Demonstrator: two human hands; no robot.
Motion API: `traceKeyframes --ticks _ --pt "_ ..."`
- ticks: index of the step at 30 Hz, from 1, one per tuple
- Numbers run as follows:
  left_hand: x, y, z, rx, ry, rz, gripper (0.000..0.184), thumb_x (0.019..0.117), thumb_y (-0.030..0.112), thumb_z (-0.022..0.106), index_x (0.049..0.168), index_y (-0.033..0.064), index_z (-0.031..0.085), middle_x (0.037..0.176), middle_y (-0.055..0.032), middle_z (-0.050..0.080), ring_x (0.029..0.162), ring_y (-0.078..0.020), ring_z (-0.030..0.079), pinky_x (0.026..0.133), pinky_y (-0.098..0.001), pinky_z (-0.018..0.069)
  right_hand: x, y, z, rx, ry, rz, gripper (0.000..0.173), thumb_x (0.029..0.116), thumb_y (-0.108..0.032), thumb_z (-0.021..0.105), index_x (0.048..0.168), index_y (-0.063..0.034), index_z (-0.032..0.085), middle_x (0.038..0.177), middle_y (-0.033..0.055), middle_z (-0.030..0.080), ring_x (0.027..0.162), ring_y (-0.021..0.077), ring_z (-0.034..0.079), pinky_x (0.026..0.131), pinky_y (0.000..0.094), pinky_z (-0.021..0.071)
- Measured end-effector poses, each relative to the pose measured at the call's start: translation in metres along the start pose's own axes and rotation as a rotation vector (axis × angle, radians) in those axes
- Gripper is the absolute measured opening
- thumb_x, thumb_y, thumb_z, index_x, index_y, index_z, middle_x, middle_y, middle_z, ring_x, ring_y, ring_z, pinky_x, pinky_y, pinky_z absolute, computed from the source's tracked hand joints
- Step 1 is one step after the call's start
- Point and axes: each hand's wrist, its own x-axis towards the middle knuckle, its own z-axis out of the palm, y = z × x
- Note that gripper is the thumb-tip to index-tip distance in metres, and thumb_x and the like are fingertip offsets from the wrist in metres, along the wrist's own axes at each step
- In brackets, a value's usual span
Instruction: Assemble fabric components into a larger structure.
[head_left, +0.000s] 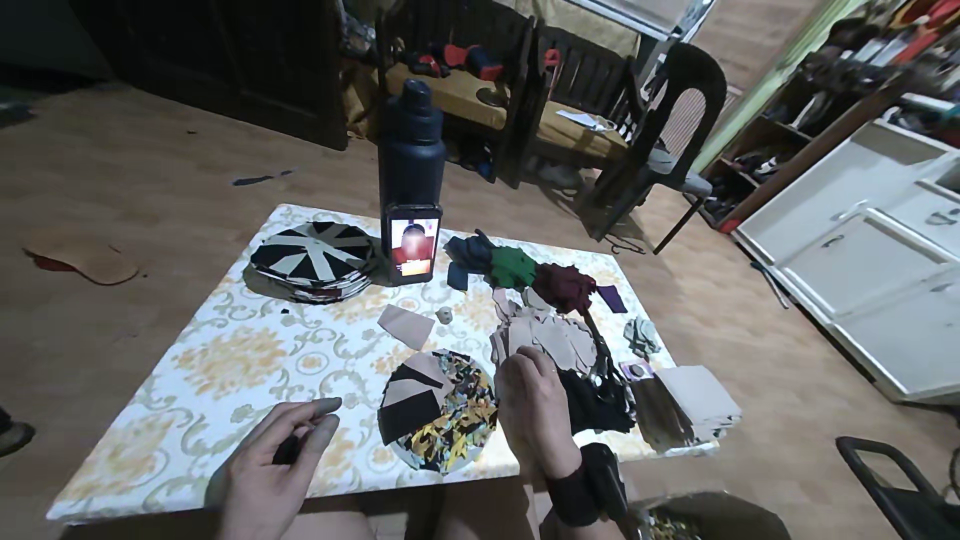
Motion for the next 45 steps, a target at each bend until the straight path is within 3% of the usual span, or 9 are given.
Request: traceKeyframes --ticks 8,15,21,25,31,35,37,41,45 --pt "-0.003 0.009 0.013 -0.049 -0.091 0.002 0.023 0.0954 0.010 0.061 0.107 -0.0075 0.071 0.094 -0.0067 0.064 0.078 0.0055 0.056 0.068 -0.0076 0.0458 0.001 0.007 0.000 0.014 0.101 -0.019 0.012 0.0912 0.002 0.065 0.098 -0.0001 0.075 0.103 0.0182 0.072 0.097 0.0324 0.072 0.084 0.0447 0.0603" --pt "-0.009 0.015 0.017 -0.081 -0.127 0.027 0.026 0.0902 0.014 0.072 0.107 -0.0056 0.072 0.093 -0.0045 0.065 0.075 0.0052 0.056 0.064 -0.0087 0.0469 0.000 0.004 -0.002 0.048 0.144 0.036 0.025 0.0887 -0.001 0.068 0.113 -0.0038 0.074 0.092 0.0124 0.073 0.087 0.0320 0.071 0.080 0.0519 0.0558" --pt "-0.020 0.037 0.032 -0.171 -0.183 0.118 0.021 0.0876 0.011 0.076 0.104 -0.0022 0.076 0.099 -0.0059 0.073 0.073 0.0071 0.057 0.064 -0.0088 0.0470 -0.013 -0.012 0.001 0.411 0.187 0.002 0.027 0.0912 -0.008 0.070 0.114 0.0057 0.069 0.090 0.0122 0.072 0.075 0.0143 0.069 0.070 0.0283 0.0585" --pt "-0.028 0.046 0.053 -0.148 -0.273 0.123 0.042 0.0887 0.020 0.077 0.125 -0.0008 0.071 0.123 -0.0117 0.072 0.080 0.0065 0.059 0.071 -0.0106 0.0483 -0.030 -0.059 0.005 0.733 0.204 -0.068 0.023 0.0943 -0.002 0.066 0.113 0.0106 0.066 0.099 0.0140 0.072 0.087 0.0110 0.071 0.081 0.0267 0.0607" --pt "-0.028 0.055 0.062 -0.287 -0.160 0.060 0.038 0.0834 0.011 0.075 0.118 -0.0052 0.071 0.102 -0.0012 0.076 0.085 0.0093 0.065 0.080 -0.0089 0.0532 -0.043 -0.096 0.004 0.997 0.067 -0.174 0.033 0.0998 -0.006 0.059 0.126 0.0128 0.052 0.102 0.0112 0.071 0.093 0.0109 0.070 0.087 0.0295 0.0595" --pt "-0.022 0.054 0.054 -0.528 -0.129 -0.151 0.014 0.0954 0.010 0.066 0.107 0.0077 0.075 0.084 0.0112 0.071 0.058 0.0064 0.055 0.053 -0.0114 0.0469 -0.042 -0.094 -0.003 1.135 0.131 -0.025 0.033 0.1067 -0.018 0.052 0.134 -0.0003 0.045 0.104 0.0008 0.072 0.090 0.0093 0.071 0.080 0.0283 0.0616" --pt "-0.019 0.050 0.050 -0.598 -0.196 -0.083 0.017 0.0974 0.010 0.064 0.110 0.0091 0.076 0.099 0.0077 0.074 0.069 0.0044 0.060 0.060 -0.0131 0.0504 -0.043 -0.089 -0.001 1.167 0.063 0.080 0.044 0.1095 -0.028 0.045 0.136 0.0063 0.038 0.108 0.0059 0.069 0.089 0.0108 0.069 0.076 0.0274 0.0593" --pt "-0.013 0.044 0.043 -0.494 -0.374 0.238 0.017 0.0996 0.021 0.066 0.112 0.0163 0.077 0.144 -0.0063 0.057 0.131 -0.0117 0.056 0.104 -0.0261 0.0528 -0.050 -0.090 -0.001 1.434 -0.411 0.272 0.083 0.1027 -0.064 0.036 0.150 0.0023 0.024 0.118 0.0072 0.069 0.096 0.0162 0.072 0.075 0.0337 0.0631" --pt "-0.010 0.040 0.031 -0.463 -0.430 0.328 0.017 0.1009 0.013 0.062 0.110 0.0131 0.076 0.152 -0.0121 0.047 0.132 -0.0100 0.053 0.105 -0.0249 0.0516 -0.049 -0.095 -0.003 1.619 -0.477 0.334 0.050 0.1001 -0.019 0.063 0.141 -0.0052 0.039 0.102 0.0018 0.072 0.081 0.0107 0.070 0.067 0.0282 0.0602"
